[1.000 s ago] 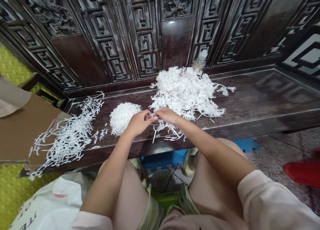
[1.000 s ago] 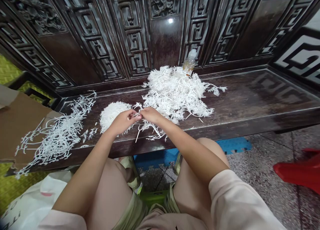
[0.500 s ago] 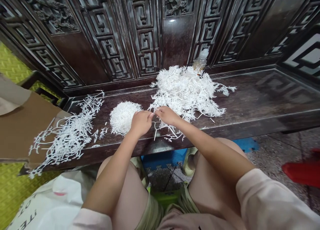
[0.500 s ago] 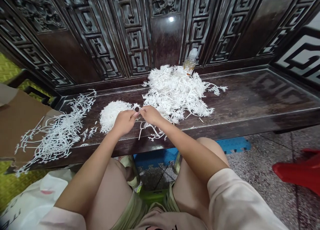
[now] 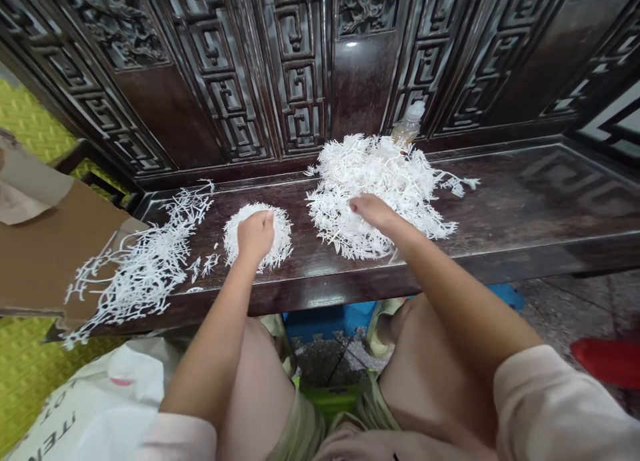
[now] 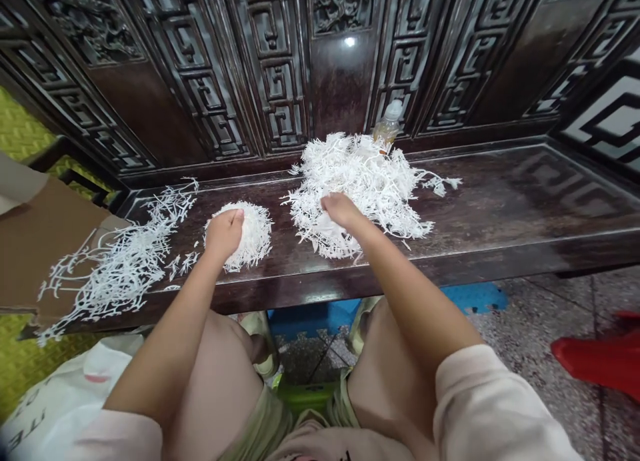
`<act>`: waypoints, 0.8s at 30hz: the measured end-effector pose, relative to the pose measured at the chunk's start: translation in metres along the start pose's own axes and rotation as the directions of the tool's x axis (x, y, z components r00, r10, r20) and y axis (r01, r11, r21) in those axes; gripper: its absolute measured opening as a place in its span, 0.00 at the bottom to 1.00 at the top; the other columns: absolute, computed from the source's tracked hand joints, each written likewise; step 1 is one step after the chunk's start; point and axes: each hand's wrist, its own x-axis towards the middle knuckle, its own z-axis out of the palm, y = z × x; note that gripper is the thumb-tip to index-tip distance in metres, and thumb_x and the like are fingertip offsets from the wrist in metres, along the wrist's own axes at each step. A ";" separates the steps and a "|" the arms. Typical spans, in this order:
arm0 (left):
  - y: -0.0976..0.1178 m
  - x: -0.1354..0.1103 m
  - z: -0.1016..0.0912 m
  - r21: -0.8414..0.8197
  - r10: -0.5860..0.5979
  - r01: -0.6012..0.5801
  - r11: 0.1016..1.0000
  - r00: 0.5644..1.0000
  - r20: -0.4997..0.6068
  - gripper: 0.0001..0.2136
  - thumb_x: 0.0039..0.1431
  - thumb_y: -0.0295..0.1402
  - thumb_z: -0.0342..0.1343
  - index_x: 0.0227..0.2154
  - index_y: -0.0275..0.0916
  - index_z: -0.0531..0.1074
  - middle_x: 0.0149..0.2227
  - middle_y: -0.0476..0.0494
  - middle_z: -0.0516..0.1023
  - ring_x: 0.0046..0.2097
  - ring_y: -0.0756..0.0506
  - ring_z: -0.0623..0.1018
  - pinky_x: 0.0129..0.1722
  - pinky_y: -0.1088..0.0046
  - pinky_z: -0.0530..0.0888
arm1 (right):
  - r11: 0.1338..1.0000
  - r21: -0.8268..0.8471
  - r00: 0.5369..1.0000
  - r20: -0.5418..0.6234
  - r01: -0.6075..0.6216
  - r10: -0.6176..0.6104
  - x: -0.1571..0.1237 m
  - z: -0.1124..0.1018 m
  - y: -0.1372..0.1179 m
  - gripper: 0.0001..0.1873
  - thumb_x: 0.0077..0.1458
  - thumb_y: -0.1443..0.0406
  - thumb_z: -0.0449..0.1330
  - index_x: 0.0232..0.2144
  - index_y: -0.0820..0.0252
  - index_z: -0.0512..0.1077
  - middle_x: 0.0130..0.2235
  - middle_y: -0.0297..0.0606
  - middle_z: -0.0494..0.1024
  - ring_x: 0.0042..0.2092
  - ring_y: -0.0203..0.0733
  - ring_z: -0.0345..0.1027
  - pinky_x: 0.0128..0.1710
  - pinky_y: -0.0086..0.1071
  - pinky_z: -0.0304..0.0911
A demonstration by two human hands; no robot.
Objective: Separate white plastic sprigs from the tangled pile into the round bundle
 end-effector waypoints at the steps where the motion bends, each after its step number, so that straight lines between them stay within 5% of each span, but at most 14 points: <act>1: -0.012 0.007 0.003 0.065 -0.064 0.063 0.996 0.998 0.023 0.18 0.56 0.40 0.33 0.22 0.39 0.65 0.28 0.42 0.72 0.32 0.44 0.69 0.32 0.68 0.60 | 0.998 0.055 0.997 0.073 -0.003 -0.001 -0.004 -0.001 -0.002 0.11 0.51 0.63 0.47 0.22 0.62 0.63 0.26 0.39 0.65 0.26 0.35 0.54 0.27 0.31 0.50; 5: -0.044 0.024 0.017 0.222 -0.323 0.295 0.929 0.941 0.102 0.18 0.55 0.41 0.36 0.35 0.39 0.68 0.39 0.35 0.73 0.42 0.37 0.70 0.37 0.62 0.62 | 0.981 0.192 0.966 0.252 0.004 -0.053 -0.024 0.010 -0.019 0.13 0.49 0.60 0.50 0.24 0.62 0.69 0.32 0.39 0.69 0.34 0.38 0.59 0.32 0.31 0.52; 8: -0.048 0.025 0.025 0.248 -0.403 0.369 0.896 0.909 0.105 0.23 0.56 0.44 0.31 0.40 0.38 0.67 0.42 0.32 0.72 0.45 0.35 0.70 0.40 0.56 0.62 | 0.975 0.223 0.933 0.356 -0.020 -0.062 -0.029 0.017 -0.028 0.14 0.48 0.58 0.50 0.26 0.60 0.71 0.36 0.39 0.71 0.38 0.39 0.60 0.35 0.31 0.52; 14: -0.042 0.022 0.028 0.262 -0.444 0.422 0.868 0.895 0.027 0.21 0.56 0.37 0.33 0.36 0.36 0.71 0.40 0.33 0.73 0.43 0.36 0.71 0.41 0.57 0.62 | 0.961 0.278 0.890 0.436 0.008 -0.134 -0.030 0.020 -0.032 0.15 0.48 0.57 0.51 0.26 0.60 0.72 0.37 0.37 0.72 0.42 0.38 0.60 0.45 0.33 0.48; 20: -0.047 0.023 0.031 0.121 -0.420 0.414 0.902 0.907 0.028 0.17 0.54 0.36 0.40 0.45 0.43 0.65 0.41 0.38 0.73 0.44 0.38 0.71 0.39 0.60 0.64 | 0.951 0.308 0.897 0.424 -0.012 -0.125 -0.031 0.028 -0.027 0.14 0.49 0.58 0.52 0.25 0.59 0.73 0.35 0.37 0.73 0.41 0.37 0.62 0.47 0.33 0.49; 24: -0.046 0.024 0.030 0.065 -0.397 0.395 0.917 0.917 0.030 0.17 0.54 0.37 0.38 0.43 0.43 0.66 0.40 0.38 0.74 0.43 0.38 0.71 0.37 0.63 0.64 | 0.954 0.297 0.908 0.408 -0.030 -0.099 -0.030 0.031 -0.024 0.14 0.48 0.59 0.52 0.24 0.60 0.73 0.35 0.36 0.74 0.41 0.38 0.63 0.46 0.32 0.49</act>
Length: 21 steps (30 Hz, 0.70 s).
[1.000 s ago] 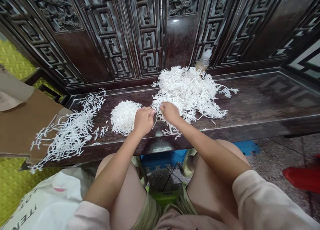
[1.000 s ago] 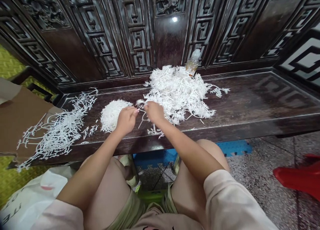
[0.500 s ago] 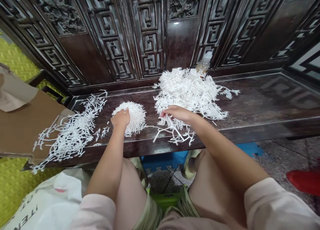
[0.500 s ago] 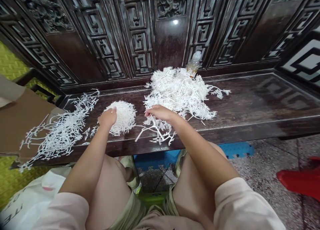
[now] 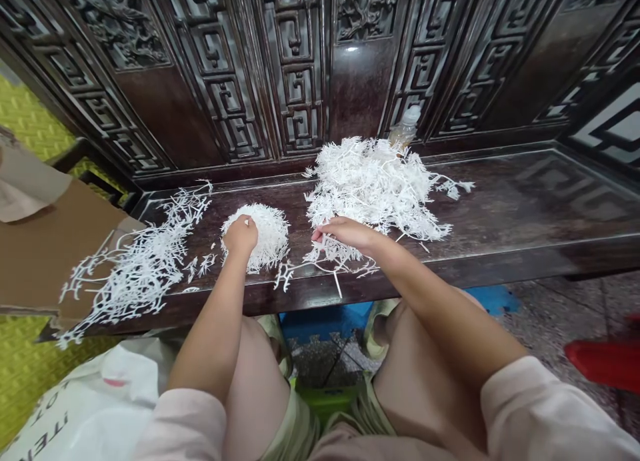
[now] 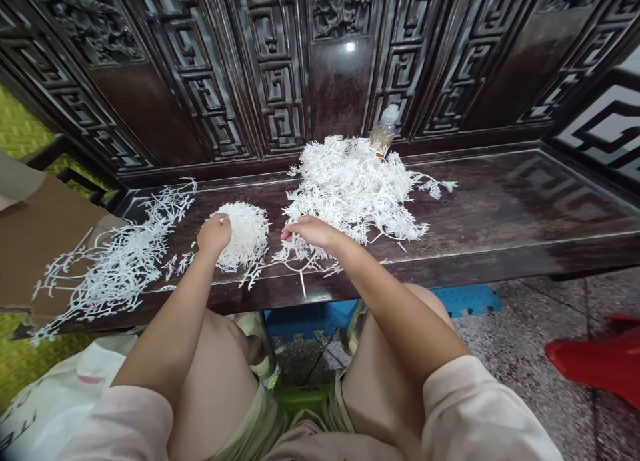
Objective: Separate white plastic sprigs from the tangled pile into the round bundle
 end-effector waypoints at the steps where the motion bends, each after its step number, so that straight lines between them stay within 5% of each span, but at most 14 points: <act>1: 0.001 0.000 -0.001 -0.003 0.005 -0.005 1.000 1.000 0.001 0.16 0.55 0.37 0.38 0.41 0.42 0.67 0.39 0.38 0.74 0.42 0.38 0.71 0.36 0.63 0.64 | 1.000 0.001 1.000 -0.006 -0.002 0.002 0.000 0.000 0.000 0.14 0.48 0.59 0.52 0.24 0.60 0.73 0.35 0.36 0.74 0.41 0.38 0.62 0.46 0.32 0.49; 5: 0.008 -0.003 -0.003 -0.080 0.098 -0.094 0.992 0.994 0.044 0.15 0.54 0.37 0.39 0.34 0.40 0.70 0.36 0.39 0.74 0.40 0.40 0.71 0.36 0.65 0.64 | 1.000 -0.002 1.000 -0.028 -0.012 0.012 0.001 0.002 -0.001 0.14 0.47 0.59 0.52 0.23 0.60 0.73 0.31 0.36 0.74 0.40 0.38 0.63 0.44 0.32 0.50; 8: 0.021 -0.013 -0.007 -0.277 0.272 -0.232 0.933 0.955 0.116 0.14 0.53 0.39 0.41 0.33 0.38 0.70 0.35 0.42 0.73 0.38 0.44 0.71 0.37 0.69 0.64 | 1.000 0.011 0.999 -0.026 -0.022 0.023 0.004 0.006 -0.003 0.14 0.48 0.58 0.51 0.24 0.60 0.73 0.28 0.36 0.74 0.38 0.38 0.63 0.42 0.33 0.51; 12: 0.044 -0.041 -0.019 -0.551 0.555 -0.333 0.765 0.776 0.300 0.19 0.52 0.46 0.40 0.32 0.37 0.69 0.30 0.45 0.72 0.34 0.47 0.70 0.35 0.72 0.65 | 0.997 0.080 0.994 -0.113 0.017 -0.008 0.008 0.010 -0.003 0.13 0.47 0.59 0.53 0.24 0.61 0.72 0.31 0.38 0.75 0.37 0.38 0.63 0.40 0.33 0.53; 15: 0.054 -0.062 -0.027 -0.574 0.653 -0.389 0.721 0.658 0.374 0.18 0.50 0.48 0.44 0.28 0.37 0.69 0.28 0.47 0.71 0.33 0.48 0.69 0.34 0.73 0.64 | 0.992 0.115 0.977 -0.211 0.061 -0.035 0.010 0.011 -0.002 0.11 0.46 0.59 0.55 0.23 0.61 0.72 0.34 0.39 0.75 0.39 0.38 0.64 0.41 0.32 0.54; 21: 0.054 -0.069 -0.026 -0.471 0.654 -0.468 0.748 0.642 0.400 0.17 0.50 0.46 0.44 0.24 0.37 0.69 0.26 0.49 0.70 0.30 0.49 0.68 0.31 0.74 0.62 | 0.982 0.156 0.962 -0.267 0.102 -0.058 0.009 0.010 -0.003 0.11 0.47 0.61 0.54 0.22 0.62 0.71 0.33 0.39 0.75 0.39 0.38 0.65 0.41 0.30 0.55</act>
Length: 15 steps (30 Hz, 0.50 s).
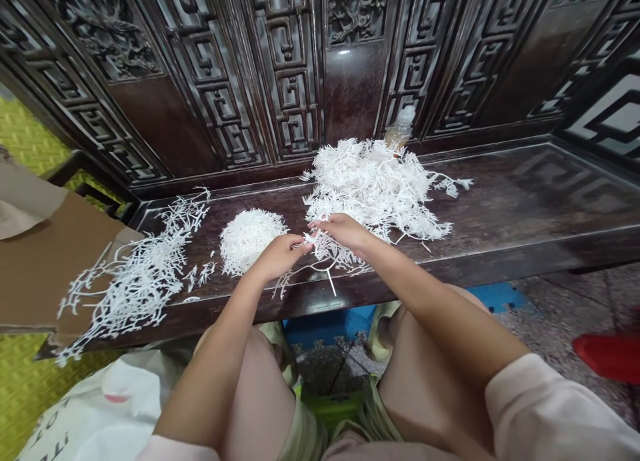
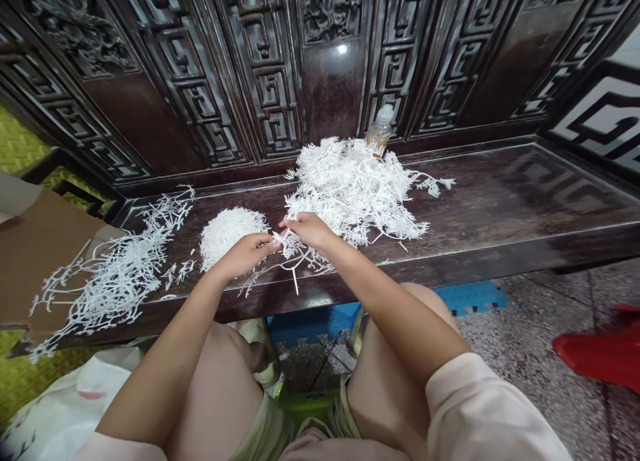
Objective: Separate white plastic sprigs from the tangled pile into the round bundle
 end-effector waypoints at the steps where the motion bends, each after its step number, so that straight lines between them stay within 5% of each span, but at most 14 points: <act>1: -0.001 0.001 0.000 0.005 -0.001 0.001 1.000 1.000 -0.001 0.17 0.51 0.46 0.43 0.24 0.37 0.69 0.26 0.49 0.70 0.30 0.49 0.68 0.31 0.74 0.62 | 1.000 -0.001 1.000 -0.023 -0.005 0.005 0.000 0.000 -0.001 0.11 0.47 0.61 0.54 0.23 0.62 0.71 0.32 0.39 0.74 0.38 0.37 0.64 0.40 0.30 0.55; 9: 0.002 0.001 -0.003 -0.030 0.037 -0.041 0.999 0.995 -0.096 0.15 0.49 0.44 0.48 0.26 0.37 0.71 0.30 0.47 0.72 0.33 0.48 0.70 0.34 0.74 0.64 | 0.995 0.013 0.993 -0.063 -0.095 0.095 -0.001 -0.001 -0.005 0.14 0.47 0.57 0.53 0.27 0.61 0.70 0.31 0.37 0.71 0.28 0.33 0.59 0.27 0.28 0.54; 15: -0.001 0.002 -0.004 -0.087 -0.011 -0.003 0.996 0.988 -0.156 0.15 0.49 0.45 0.47 0.30 0.38 0.71 0.34 0.46 0.74 0.37 0.46 0.70 0.38 0.71 0.64 | 0.935 0.288 0.964 0.223 -0.207 0.144 -0.008 -0.005 -0.015 0.06 0.44 0.65 0.55 0.26 0.63 0.69 0.29 0.36 0.69 0.29 0.32 0.60 0.26 0.27 0.55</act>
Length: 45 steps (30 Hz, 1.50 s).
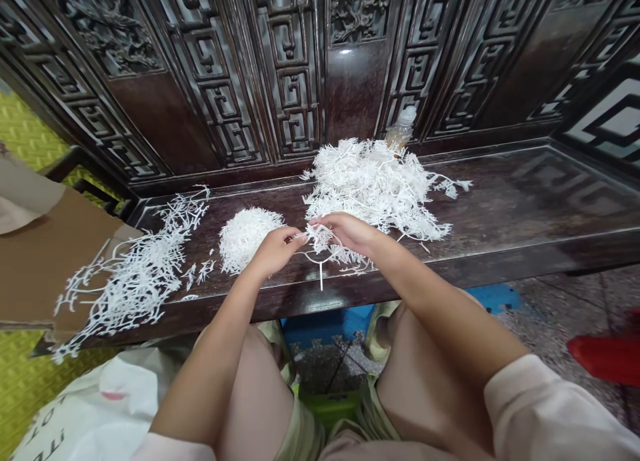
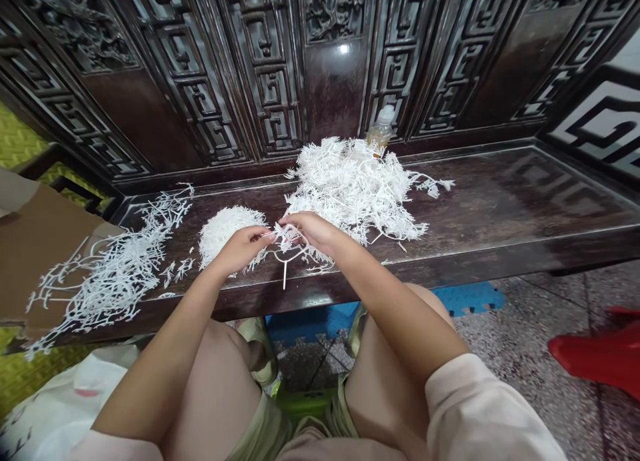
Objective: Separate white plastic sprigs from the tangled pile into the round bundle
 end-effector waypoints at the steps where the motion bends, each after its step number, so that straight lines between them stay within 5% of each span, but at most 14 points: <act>1: -0.001 0.000 0.000 -0.005 -0.009 0.009 1.000 1.000 -0.008 0.16 0.50 0.45 0.46 0.30 0.38 0.71 0.34 0.46 0.74 0.37 0.45 0.70 0.38 0.71 0.64 | 1.000 0.025 0.999 0.035 -0.005 0.004 -0.001 0.000 -0.001 0.05 0.43 0.67 0.56 0.26 0.63 0.68 0.28 0.36 0.69 0.29 0.33 0.60 0.27 0.27 0.55; 11: 0.007 -0.003 0.003 0.102 0.114 -0.106 0.989 0.990 -0.082 0.16 0.49 0.37 0.49 0.43 0.43 0.67 0.37 0.46 0.69 0.38 0.47 0.69 0.39 0.71 0.64 | 0.972 -0.232 0.996 -0.076 0.030 -0.049 0.006 0.001 0.008 0.08 0.38 0.73 0.58 0.26 0.63 0.67 0.24 0.33 0.67 0.25 0.31 0.58 0.24 0.27 0.50; 18: 0.011 -0.004 0.005 0.191 0.153 -0.136 0.972 0.985 -0.082 0.09 0.49 0.36 0.49 0.30 0.39 0.71 0.28 0.47 0.68 0.33 0.48 0.68 0.36 0.72 0.64 | 0.939 -0.342 0.998 -0.044 0.027 -0.045 0.007 -0.003 0.011 0.05 0.40 0.68 0.57 0.26 0.61 0.68 0.27 0.35 0.69 0.27 0.33 0.58 0.26 0.28 0.52; 23: 0.010 -0.001 0.005 -0.027 0.079 -0.081 0.996 0.993 -0.087 0.09 0.50 0.37 0.47 0.27 0.38 0.68 0.29 0.48 0.70 0.33 0.49 0.68 0.36 0.72 0.64 | 0.939 -0.323 0.990 0.106 0.118 -0.087 0.004 -0.001 0.009 0.10 0.38 0.65 0.61 0.28 0.62 0.68 0.29 0.36 0.71 0.31 0.34 0.61 0.31 0.28 0.55; 29: 0.002 0.006 0.009 -0.396 -0.076 0.019 0.918 0.989 -0.129 0.09 0.50 0.38 0.47 0.30 0.38 0.66 0.33 0.48 0.71 0.37 0.49 0.69 0.39 0.74 0.65 | 0.931 -0.352 0.994 0.075 0.098 -0.077 0.003 0.000 0.008 0.11 0.39 0.62 0.61 0.27 0.63 0.69 0.26 0.35 0.69 0.26 0.31 0.56 0.27 0.28 0.53; 38: 0.005 0.004 0.006 -0.545 -0.072 0.049 0.837 0.997 -0.022 0.09 0.48 0.35 0.48 0.31 0.38 0.68 0.36 0.47 0.71 0.35 0.50 0.68 0.37 0.73 0.64 | 0.880 -0.463 0.994 0.017 0.103 -0.107 0.007 -0.001 0.015 0.11 0.42 0.60 0.57 0.27 0.62 0.69 0.24 0.34 0.67 0.24 0.31 0.54 0.25 0.27 0.52; 45: 0.007 0.003 0.006 -0.559 -0.121 0.100 0.823 0.993 0.001 0.14 0.48 0.44 0.48 0.26 0.37 0.65 0.27 0.49 0.68 0.29 0.53 0.68 0.32 0.75 0.64 | 0.769 -0.596 0.966 0.048 0.232 -0.254 0.006 0.003 0.016 0.10 0.45 0.60 0.53 0.26 0.61 0.68 0.27 0.33 0.69 0.30 0.34 0.60 0.31 0.27 0.54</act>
